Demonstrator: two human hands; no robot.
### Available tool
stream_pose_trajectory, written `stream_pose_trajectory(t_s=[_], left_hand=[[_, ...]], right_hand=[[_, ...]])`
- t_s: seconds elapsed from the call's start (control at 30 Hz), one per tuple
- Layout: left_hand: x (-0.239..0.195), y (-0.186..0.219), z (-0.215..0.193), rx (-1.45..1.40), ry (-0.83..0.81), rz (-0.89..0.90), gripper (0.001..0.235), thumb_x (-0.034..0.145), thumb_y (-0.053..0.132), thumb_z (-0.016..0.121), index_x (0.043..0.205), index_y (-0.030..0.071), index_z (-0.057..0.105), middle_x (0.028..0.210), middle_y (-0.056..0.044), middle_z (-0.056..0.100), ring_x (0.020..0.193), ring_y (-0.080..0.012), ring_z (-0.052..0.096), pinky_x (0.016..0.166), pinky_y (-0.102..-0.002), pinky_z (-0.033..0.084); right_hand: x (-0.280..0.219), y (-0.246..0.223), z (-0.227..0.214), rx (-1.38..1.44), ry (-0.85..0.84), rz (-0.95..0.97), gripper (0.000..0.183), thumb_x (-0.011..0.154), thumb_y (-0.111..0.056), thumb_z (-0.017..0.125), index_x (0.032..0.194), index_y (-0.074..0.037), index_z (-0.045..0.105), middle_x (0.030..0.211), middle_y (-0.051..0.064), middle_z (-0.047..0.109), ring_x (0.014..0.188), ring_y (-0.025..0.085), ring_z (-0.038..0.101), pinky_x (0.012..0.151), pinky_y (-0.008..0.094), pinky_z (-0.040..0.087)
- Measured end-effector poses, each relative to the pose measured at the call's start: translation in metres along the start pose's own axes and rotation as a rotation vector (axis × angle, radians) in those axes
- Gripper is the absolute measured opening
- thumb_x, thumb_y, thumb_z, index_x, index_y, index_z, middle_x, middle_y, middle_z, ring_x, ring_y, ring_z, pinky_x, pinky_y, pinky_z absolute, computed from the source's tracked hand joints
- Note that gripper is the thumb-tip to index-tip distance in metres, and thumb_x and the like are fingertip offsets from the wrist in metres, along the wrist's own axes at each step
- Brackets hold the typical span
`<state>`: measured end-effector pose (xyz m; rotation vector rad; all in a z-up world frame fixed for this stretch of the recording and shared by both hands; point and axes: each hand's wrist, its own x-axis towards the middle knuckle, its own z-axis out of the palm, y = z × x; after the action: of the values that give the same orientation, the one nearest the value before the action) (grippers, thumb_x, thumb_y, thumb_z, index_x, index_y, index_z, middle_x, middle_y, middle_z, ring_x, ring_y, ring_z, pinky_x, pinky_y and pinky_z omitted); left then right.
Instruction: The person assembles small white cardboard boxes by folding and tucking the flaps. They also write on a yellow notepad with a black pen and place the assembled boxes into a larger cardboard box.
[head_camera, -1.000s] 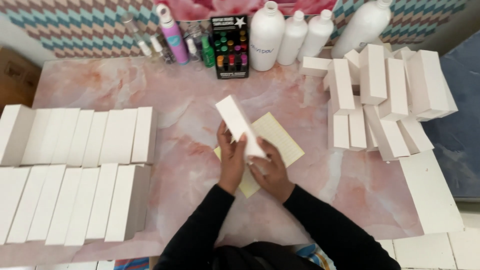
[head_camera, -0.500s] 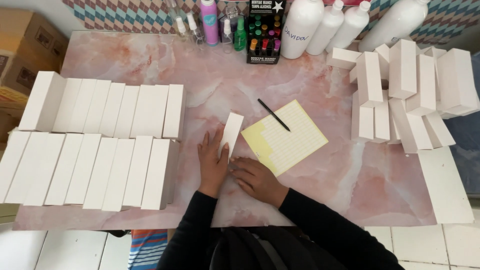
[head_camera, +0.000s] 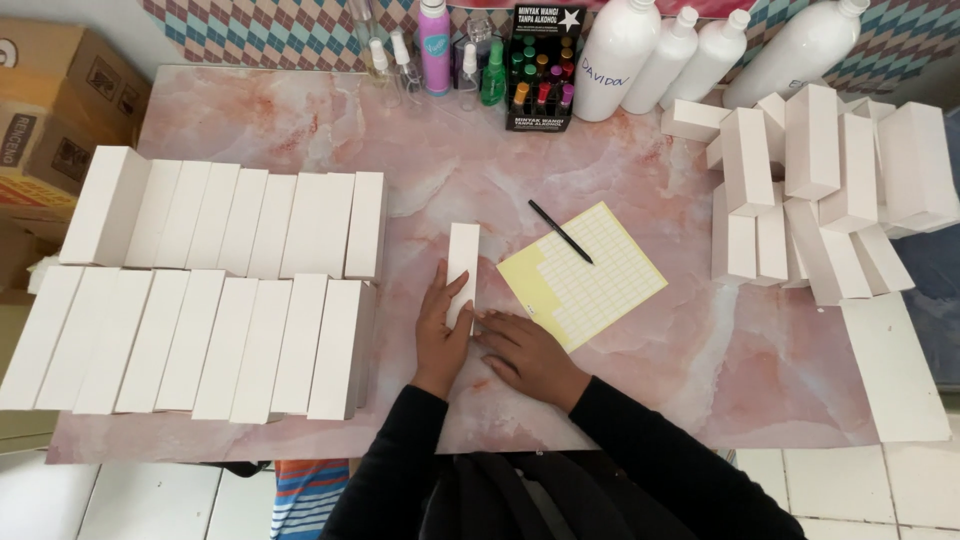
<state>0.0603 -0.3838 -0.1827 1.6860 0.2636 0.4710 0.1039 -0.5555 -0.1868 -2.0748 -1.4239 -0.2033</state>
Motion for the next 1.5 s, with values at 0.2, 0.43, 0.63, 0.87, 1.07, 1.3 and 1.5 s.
stream_pose_trajectory(t_s=[0.2,0.43,0.63,0.87,1.07,1.3,1.5], left_hand=[[0.001,0.013,0.003,-0.051,0.017,0.002,0.04,0.103,0.002,0.056,0.141,0.013,0.063,0.167,-0.019,0.025,0.153,-0.0316,0.025,0.126,-0.048,0.017],[0.001,0.004,0.002,0.034,-0.023,0.097,0.044,0.097,0.007,0.069,0.14,0.009,0.062,0.167,-0.02,0.023,0.154,-0.032,0.021,0.126,-0.047,0.018],[0.0,-0.008,0.006,0.208,-0.047,0.238,0.042,0.096,0.004,0.067,0.138,0.005,0.061,0.167,-0.023,0.02,0.153,-0.0362,0.022,0.126,-0.049,0.019],[-0.001,-0.001,0.008,0.272,-0.126,0.365,0.039,0.095,-0.005,0.062,0.131,0.008,0.066,0.167,-0.021,0.024,0.153,-0.0446,0.016,0.123,-0.055,0.02],[-0.001,0.0,0.007,0.273,-0.15,0.39,0.039,0.095,-0.007,0.061,0.131,0.009,0.066,0.165,-0.024,0.025,0.152,-0.0496,0.013,0.123,-0.06,0.018],[0.001,0.001,0.008,0.349,-0.112,0.276,0.032,0.1,0.006,0.061,0.131,0.008,0.065,0.164,-0.022,0.03,0.151,-0.047,0.022,0.123,-0.056,0.023],[0.001,0.022,0.008,0.284,-0.077,0.219,0.04,0.096,0.012,0.07,0.135,0.009,0.062,0.164,-0.021,0.029,0.152,-0.0441,0.023,0.124,-0.055,0.022]], right_hand=[[0.001,-0.001,-0.002,0.001,0.0,0.012,0.029,0.099,-0.029,0.067,0.117,-0.007,0.071,0.124,0.013,0.07,0.124,0.035,0.063,0.105,0.046,0.049],[-0.003,0.006,0.002,0.108,0.021,0.029,0.023,0.1,-0.025,0.065,0.113,-0.008,0.072,0.116,0.012,0.072,0.119,0.036,0.066,0.1,0.048,0.053],[0.003,0.003,-0.009,0.2,0.067,0.057,0.021,0.1,-0.025,0.065,0.107,-0.007,0.073,0.109,0.012,0.073,0.112,0.036,0.069,0.097,0.048,0.054],[0.006,0.004,-0.018,0.439,0.192,0.265,0.022,0.094,-0.011,0.07,0.113,-0.002,0.074,0.111,0.015,0.074,0.111,0.038,0.07,0.095,0.049,0.056],[0.008,0.003,-0.019,0.472,0.192,0.292,0.026,0.093,-0.008,0.071,0.118,-0.001,0.073,0.115,0.017,0.073,0.113,0.038,0.07,0.095,0.05,0.056],[0.006,0.019,-0.028,0.338,0.27,0.283,0.022,0.095,-0.011,0.068,0.113,-0.002,0.074,0.11,0.018,0.074,0.113,0.043,0.068,0.097,0.055,0.052],[-0.009,0.099,-0.056,-0.07,0.346,0.367,0.026,0.096,-0.015,0.071,0.12,-0.004,0.07,0.117,0.016,0.07,0.12,0.042,0.062,0.106,0.054,0.045]])
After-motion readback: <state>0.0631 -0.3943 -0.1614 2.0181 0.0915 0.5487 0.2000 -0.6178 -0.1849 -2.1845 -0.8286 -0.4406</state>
